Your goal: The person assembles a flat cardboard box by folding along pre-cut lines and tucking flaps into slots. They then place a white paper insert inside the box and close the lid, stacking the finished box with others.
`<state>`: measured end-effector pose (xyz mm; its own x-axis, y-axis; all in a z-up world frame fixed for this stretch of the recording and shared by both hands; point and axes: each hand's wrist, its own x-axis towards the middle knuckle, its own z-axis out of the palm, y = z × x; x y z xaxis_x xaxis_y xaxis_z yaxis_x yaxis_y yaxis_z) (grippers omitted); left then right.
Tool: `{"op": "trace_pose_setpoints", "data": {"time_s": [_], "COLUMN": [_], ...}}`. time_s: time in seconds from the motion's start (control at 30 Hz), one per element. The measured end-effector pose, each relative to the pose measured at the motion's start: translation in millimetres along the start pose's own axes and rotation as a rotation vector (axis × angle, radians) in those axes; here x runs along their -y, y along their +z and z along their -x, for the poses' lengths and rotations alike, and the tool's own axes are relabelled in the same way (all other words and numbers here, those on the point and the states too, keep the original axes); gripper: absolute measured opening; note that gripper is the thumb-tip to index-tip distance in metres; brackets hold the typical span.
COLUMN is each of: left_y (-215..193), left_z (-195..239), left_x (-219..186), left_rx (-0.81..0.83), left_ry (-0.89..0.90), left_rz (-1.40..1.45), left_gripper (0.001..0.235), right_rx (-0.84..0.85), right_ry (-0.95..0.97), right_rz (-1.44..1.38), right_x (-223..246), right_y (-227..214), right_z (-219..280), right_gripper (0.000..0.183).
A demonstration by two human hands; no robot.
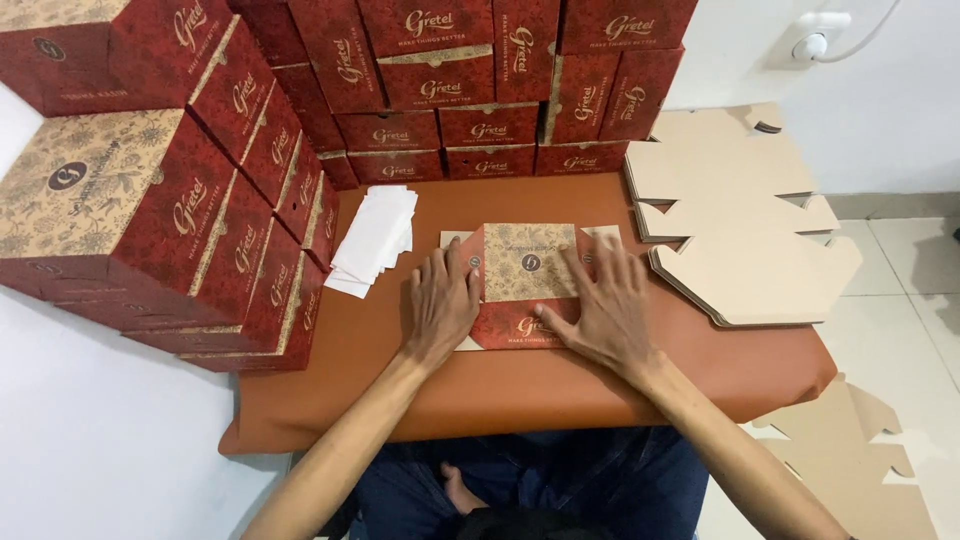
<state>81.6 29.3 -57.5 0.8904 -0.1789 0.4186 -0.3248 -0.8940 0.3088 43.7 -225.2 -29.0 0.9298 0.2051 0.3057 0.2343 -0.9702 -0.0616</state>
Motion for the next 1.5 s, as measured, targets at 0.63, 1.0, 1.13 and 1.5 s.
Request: {"op": "trace_pose_setpoints", "data": {"time_s": [0.63, 1.0, 1.13, 1.5], "left_y": [11.9, -7.2, -6.4, -21.9], "left_z": [15.9, 7.0, 6.5, 2.0], "left_x": [-9.3, -20.7, -19.8, -29.2], "left_rx": [0.206, 0.546, 0.526, 0.498], "left_ry": [0.208, 0.149, 0.165, 0.169], "left_rz": [-0.014, -0.107, -0.093, -0.116], "left_gripper": [0.111, 0.100, 0.100, 0.095], "right_rx": [0.328, 0.435, 0.400, 0.173], "right_ry": [-0.067, -0.067, -0.079, -0.164], "right_rz": [-0.125, -0.054, -0.035, -0.010], "right_x": [-1.6, 3.1, 0.6, -13.3], "right_y": [20.2, 14.8, 16.5, 30.9], "right_z": [5.0, 1.3, 0.6, 5.0], "right_gripper": [0.110, 0.106, 0.105, 0.077]}}
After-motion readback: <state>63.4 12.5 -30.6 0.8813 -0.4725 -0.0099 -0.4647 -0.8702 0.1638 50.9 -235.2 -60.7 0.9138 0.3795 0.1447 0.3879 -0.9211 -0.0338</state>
